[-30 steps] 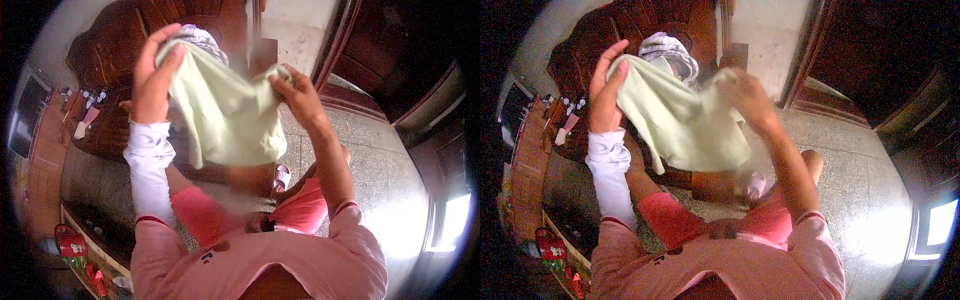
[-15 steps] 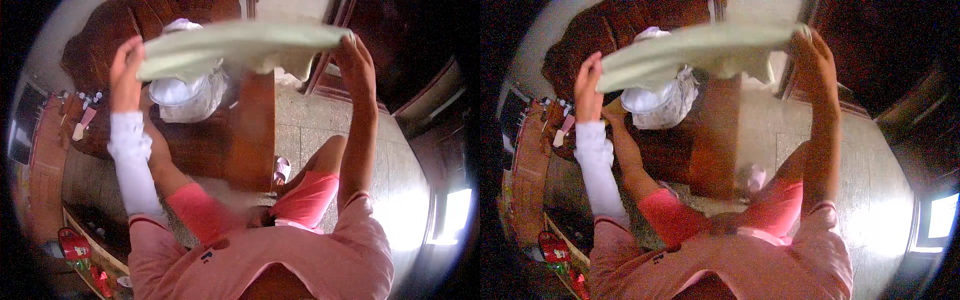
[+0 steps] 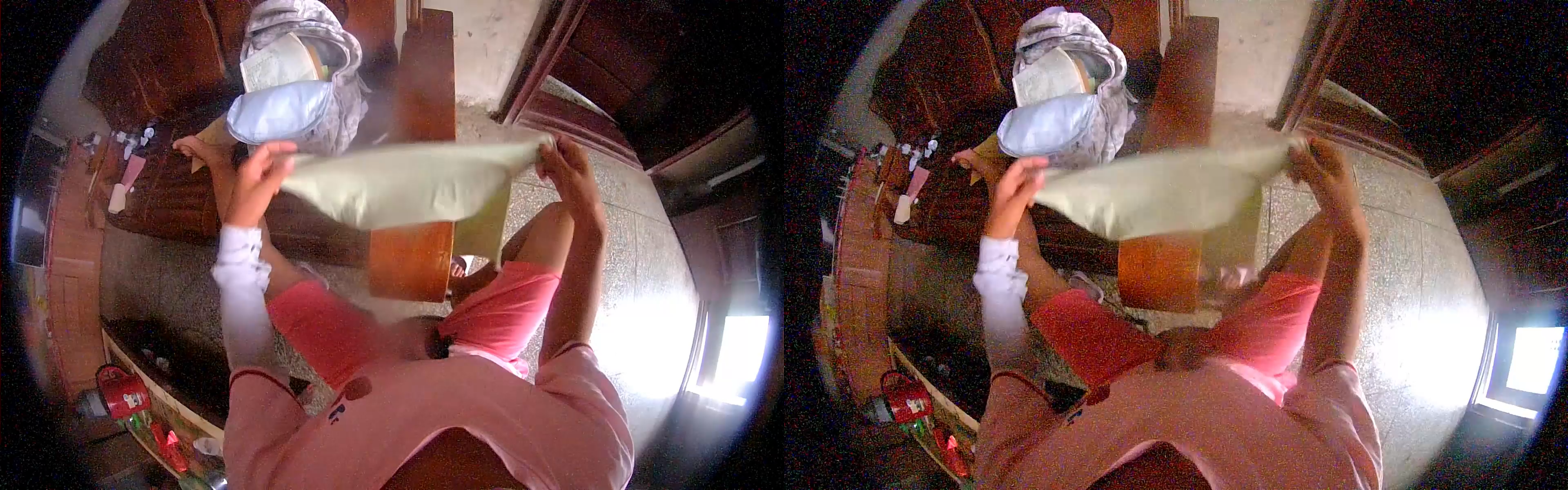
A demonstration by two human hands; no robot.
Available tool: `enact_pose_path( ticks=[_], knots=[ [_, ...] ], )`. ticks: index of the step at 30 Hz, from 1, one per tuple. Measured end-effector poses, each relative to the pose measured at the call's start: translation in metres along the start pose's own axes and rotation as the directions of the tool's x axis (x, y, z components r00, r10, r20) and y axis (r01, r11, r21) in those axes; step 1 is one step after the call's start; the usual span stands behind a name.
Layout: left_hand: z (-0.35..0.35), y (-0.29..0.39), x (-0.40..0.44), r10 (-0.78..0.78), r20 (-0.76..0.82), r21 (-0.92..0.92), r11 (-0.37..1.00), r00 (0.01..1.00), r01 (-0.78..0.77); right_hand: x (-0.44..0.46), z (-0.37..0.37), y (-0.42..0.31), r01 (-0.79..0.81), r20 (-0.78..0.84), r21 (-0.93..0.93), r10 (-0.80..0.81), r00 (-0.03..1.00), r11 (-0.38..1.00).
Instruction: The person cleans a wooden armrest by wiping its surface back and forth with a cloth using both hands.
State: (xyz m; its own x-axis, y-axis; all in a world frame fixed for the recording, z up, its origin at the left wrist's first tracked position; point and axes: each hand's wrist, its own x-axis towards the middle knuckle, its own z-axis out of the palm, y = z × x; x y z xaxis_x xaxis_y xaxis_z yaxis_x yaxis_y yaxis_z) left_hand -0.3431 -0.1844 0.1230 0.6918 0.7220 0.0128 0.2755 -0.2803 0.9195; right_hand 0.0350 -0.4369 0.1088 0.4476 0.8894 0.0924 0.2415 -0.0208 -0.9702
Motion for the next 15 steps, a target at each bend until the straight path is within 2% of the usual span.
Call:
enact_pose_path(
  ticks=[1, 2, 3, 4, 5, 6, 7, 9, 10, 11, 13, 14, 15],
  knots=[
    [0.009, -0.017, 0.015, 0.178, -0.08, 0.009, 0.984, 0.981, -0.178, 0.01, 0.004, 0.005, 0.033, -0.051, 0.075, -0.029, 0.998, 0.997],
    [0.018, -0.035, 0.024, 0.259, -0.174, 0.29, 0.935, 0.95, -0.202, 0.017, 0.01, 0.017, 0.105, -0.117, -0.271, -0.141, 0.983, 0.957],
    [0.026, -0.046, 0.031, 0.36, -0.236, 0.551, 0.815, 0.902, -0.181, 0.023, 0.017, 0.026, 0.137, -0.141, -0.587, -0.267, 0.953, 0.798],
    [0.043, -0.036, 0.029, 0.395, -0.237, 0.612, 0.77, 0.888, -0.179, 0.022, 0.033, 0.021, -0.002, -0.228, -0.624, -0.179, 0.957, 0.782],
    [0.062, -0.045, 0.034, 0.364, -0.195, 0.414, 0.872, 0.911, -0.26, 0.024, 0.05, 0.011, 0.0, -0.154, -0.485, -0.086, 0.984, 0.874],
    [0.081, -0.05, 0.032, 0.258, -0.105, 0.292, 0.931, 0.96, -0.218, 0.02, 0.066, 0.009, 0.135, -0.008, -0.247, -0.141, 0.99, 0.96],
    [0.104, -0.043, 0.026, 0.254, -0.066, 0.249, 0.94, 0.965, -0.231, 0.022, 0.087, 0.015, 0.159, 0.011, -0.419, -0.17, 0.985, 0.894],
    [0.143, -0.036, 0.015, 0.242, 0.06, 0.207, 0.946, 0.968, -0.25, 0.018, 0.122, 0.035, 0.394, 0.202, -0.493, -0.339, 0.919, 0.776],
    [0.157, -0.025, 0.011, 0.318, 0.041, 0.233, 0.919, 0.947, -0.319, 0.012, 0.136, 0.02, 0.439, 0.27, -0.605, -0.348, 0.898, 0.664],
    [0.157, -0.023, 0.018, 0.368, 0.034, 0.218, 0.905, 0.929, -0.366, 0.011, 0.144, 0.007, 0.482, 0.341, -0.697, -0.346, 0.874, 0.531],
    [0.148, -0.02, 0.033, 0.358, 0.123, 0.38, 0.844, 0.925, -0.378, 0.032, 0.14, 0.02, 0.519, 0.431, -0.746, -0.292, 0.854, 0.418],
    [0.148, -0.025, 0.044, 0.368, 0.13, 0.326, 0.861, 0.92, -0.391, 0.039, 0.138, 0.024, 0.536, 0.474, -0.761, -0.252, 0.844, 0.365],
    [0.15, -0.035, 0.06, 0.378, 0.137, 0.271, 0.875, 0.916, -0.401, 0.048, 0.138, 0.023, 0.482, 0.434, -0.766, -0.211, 0.876, 0.425]
  ],
)
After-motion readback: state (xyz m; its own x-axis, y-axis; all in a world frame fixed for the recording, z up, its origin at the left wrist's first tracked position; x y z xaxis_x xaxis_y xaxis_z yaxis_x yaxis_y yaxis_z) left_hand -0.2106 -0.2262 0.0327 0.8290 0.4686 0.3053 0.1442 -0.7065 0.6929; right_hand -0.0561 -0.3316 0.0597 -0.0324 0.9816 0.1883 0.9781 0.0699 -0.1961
